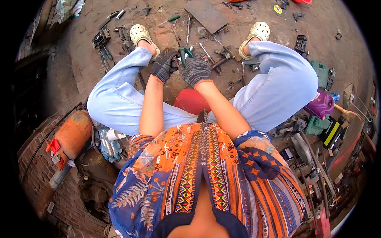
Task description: The person sits on the ground and uses pliers to repeatedly scrape and clean a small cylindrical metal part. They rotate the part frequently to access different sides and continue the scraping motion throughout the clip.
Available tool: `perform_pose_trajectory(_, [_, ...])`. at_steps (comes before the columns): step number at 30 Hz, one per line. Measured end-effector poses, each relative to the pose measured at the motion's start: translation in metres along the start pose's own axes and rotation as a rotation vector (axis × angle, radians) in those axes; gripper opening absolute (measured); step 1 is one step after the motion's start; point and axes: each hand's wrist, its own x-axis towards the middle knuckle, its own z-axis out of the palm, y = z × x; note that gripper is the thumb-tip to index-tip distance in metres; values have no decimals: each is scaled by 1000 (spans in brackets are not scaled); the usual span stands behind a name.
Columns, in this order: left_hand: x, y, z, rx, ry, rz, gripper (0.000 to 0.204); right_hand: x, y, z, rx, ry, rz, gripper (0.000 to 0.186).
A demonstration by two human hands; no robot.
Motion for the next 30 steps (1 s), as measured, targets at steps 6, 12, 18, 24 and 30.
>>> perform_pose_trajectory(6, [22, -7, -4, -198, 35, 40, 12, 5, 5, 3, 72, -22, 11, 45])
perform_pose_trajectory(12, [109, -31, -150, -181, 764, 527, 14, 19, 24, 19, 395, -5, -82, 49])
perform_pose_trajectory(18, [100, -37, -91, 651, 647, 574, 30, 46, 87, 36, 895, 361, 322, 31])
perform_pose_trajectory(24, [119, -161, -61, 1059, 215, 82, 44, 31, 69, 2, 1147, 342, 500, 22])
perform_pose_trajectory(30, [87, -197, -51, 915, 475, -15, 39, 26, 57, 12, 1297, 342, 521, 23])
